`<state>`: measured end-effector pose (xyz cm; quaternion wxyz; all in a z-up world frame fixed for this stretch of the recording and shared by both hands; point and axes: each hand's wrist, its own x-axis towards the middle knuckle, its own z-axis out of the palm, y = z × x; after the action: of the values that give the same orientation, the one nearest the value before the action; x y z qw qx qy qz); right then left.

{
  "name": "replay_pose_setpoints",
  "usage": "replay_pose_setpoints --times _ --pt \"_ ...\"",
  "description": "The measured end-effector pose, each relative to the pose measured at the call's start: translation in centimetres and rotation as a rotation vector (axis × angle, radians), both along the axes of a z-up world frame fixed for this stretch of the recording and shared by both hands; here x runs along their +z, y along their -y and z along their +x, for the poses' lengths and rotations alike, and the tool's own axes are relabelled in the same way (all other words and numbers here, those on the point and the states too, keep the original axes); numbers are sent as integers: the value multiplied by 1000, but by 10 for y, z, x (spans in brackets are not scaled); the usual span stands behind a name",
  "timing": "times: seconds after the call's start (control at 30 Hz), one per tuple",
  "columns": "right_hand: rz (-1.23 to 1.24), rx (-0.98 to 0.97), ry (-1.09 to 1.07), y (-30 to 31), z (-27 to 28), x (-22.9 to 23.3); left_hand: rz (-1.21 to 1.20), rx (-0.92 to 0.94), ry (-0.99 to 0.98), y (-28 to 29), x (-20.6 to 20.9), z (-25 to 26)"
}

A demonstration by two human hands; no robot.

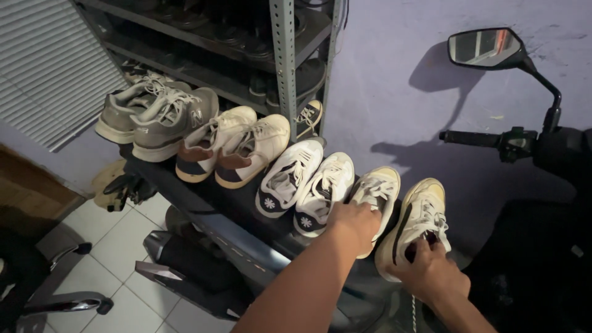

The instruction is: The person removes shoes from a shoe rack and from the floor by hand and arranges them in a line on a motorcycle seat.

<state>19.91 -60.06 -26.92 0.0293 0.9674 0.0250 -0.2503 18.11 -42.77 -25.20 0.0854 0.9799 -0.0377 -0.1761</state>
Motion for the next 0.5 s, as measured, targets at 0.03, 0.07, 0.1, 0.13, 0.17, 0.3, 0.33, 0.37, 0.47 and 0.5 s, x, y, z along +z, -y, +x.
replay_pose_setpoints --times 0.03,0.07,0.1,0.13,0.17,0.3,0.33,0.37,0.47,0.5 --pt "21 6 18 1 0 0 7 -2 -8 0 -1 0" --pt "43 12 35 3 2 -1 13 -4 -17 0 -2 1" --pt "64 16 53 5 3 -3 20 -8 -25 0 -3 1" --pt "69 29 44 7 4 -5 27 -10 -13 0 -5 2" --pt "75 44 33 8 4 -8 33 -12 -3 0 -7 2" --pt "119 12 89 9 7 -21 33 2 38 1 -14 1" --pt "165 55 145 12 10 -24 42 -1 32 1 -16 1" --pt "211 96 201 16 15 -26 51 -5 26 1 -16 1" --pt "353 141 250 17 30 -35 61 -10 28 2 -16 -1" --pt "402 142 247 17 34 -36 62 -11 33 3 -15 -2"
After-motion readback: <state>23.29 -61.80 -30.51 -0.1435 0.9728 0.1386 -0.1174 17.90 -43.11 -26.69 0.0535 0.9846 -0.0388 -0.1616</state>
